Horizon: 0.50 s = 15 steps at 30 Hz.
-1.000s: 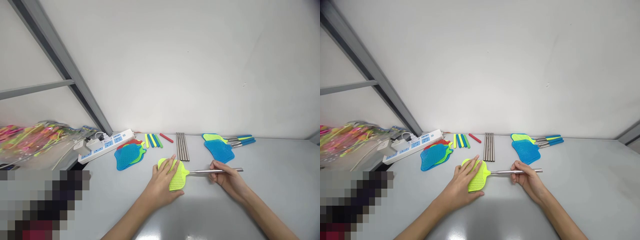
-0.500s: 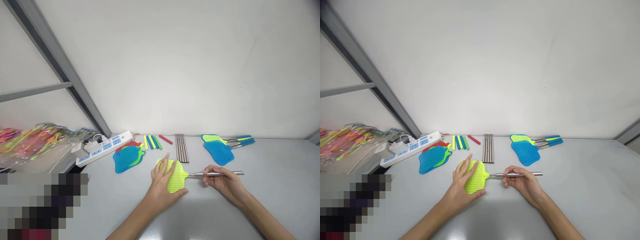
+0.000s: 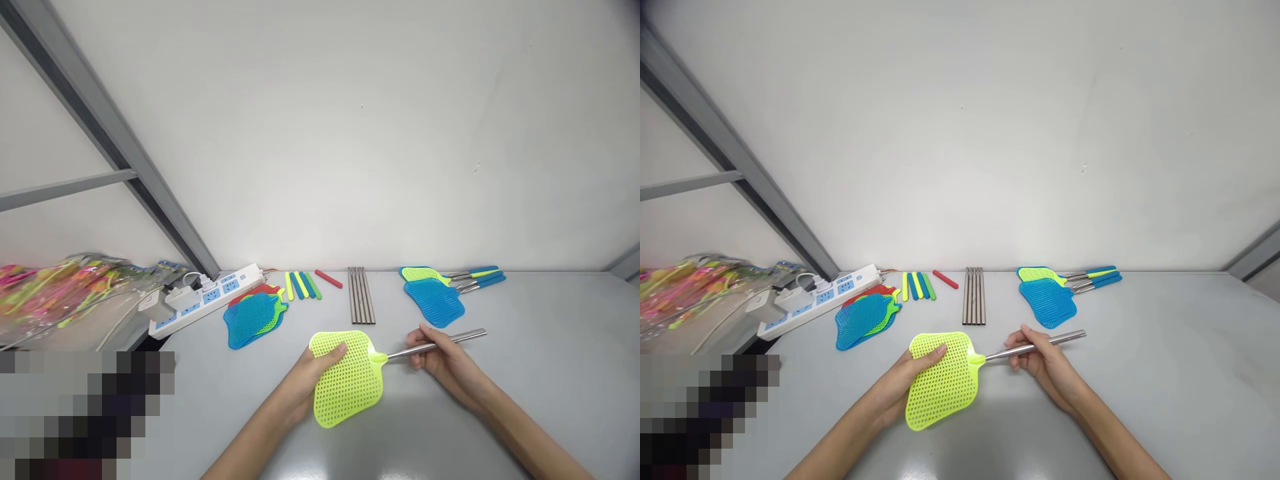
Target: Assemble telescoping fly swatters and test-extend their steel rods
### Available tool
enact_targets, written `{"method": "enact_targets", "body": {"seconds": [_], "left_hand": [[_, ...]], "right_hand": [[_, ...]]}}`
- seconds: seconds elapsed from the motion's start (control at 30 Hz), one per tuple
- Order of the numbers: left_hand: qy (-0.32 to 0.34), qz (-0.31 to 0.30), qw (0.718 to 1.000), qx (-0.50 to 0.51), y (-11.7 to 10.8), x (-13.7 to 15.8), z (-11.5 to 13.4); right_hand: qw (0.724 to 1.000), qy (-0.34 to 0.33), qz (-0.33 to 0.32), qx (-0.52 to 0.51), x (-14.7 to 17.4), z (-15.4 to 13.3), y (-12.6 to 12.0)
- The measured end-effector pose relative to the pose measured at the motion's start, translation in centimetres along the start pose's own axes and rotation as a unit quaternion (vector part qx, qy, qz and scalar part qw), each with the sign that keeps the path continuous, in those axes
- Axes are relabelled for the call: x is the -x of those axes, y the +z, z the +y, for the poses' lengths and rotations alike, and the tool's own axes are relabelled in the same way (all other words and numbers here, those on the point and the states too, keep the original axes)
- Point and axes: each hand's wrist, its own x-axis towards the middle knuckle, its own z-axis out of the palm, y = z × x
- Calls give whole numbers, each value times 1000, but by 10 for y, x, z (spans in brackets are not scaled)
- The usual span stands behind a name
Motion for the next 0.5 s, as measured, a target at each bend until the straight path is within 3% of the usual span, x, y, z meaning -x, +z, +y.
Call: {"method": "enact_targets", "body": {"seconds": [0.17, 0.5], "left_hand": [[14, 28, 1000, 3, 5, 0, -5], [23, 73, 997, -24, 15, 7, -13]], "right_hand": [[997, 40, -37, -45, 3, 1, 7], [994, -12, -72, -86, 3, 9, 13]]}}
